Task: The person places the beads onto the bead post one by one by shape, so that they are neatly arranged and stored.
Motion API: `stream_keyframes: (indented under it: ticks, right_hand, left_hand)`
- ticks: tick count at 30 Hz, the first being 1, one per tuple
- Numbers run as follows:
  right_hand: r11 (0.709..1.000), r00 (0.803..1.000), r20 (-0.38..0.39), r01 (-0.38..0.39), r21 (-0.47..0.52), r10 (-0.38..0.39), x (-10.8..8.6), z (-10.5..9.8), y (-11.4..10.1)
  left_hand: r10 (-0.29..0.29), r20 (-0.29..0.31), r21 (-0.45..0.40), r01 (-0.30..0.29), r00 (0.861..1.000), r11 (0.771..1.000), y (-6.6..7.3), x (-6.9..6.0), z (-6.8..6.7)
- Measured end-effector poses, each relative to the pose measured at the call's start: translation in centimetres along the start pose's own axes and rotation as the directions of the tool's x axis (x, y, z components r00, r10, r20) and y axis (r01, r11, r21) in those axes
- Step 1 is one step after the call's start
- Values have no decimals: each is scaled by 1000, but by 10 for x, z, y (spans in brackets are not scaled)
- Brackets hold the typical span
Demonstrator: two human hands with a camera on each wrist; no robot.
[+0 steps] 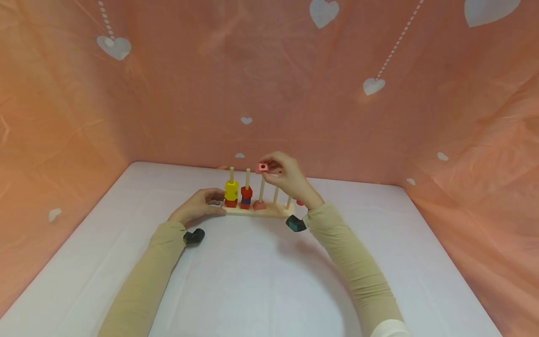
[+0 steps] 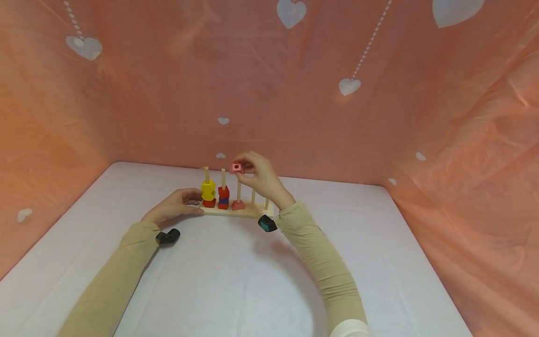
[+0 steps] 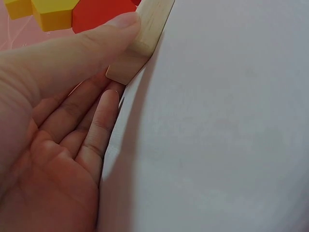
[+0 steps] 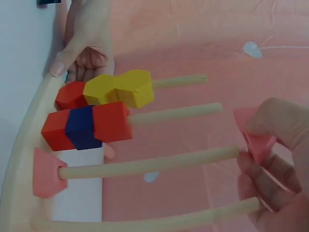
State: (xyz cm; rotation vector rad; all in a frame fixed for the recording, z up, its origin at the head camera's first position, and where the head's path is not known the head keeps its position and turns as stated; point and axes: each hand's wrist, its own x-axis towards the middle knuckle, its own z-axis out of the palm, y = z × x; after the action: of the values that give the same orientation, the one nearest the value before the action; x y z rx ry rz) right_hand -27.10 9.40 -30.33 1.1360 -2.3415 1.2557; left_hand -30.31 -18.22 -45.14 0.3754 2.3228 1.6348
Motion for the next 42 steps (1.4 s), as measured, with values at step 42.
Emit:
stream_keyframes:
  ticks: [42]
  right_hand:
    - [846,857,-84,-478,235,508,-50,65,84]
  left_hand:
    - [-34,-12,-6,34,999,999,1,-2,2]
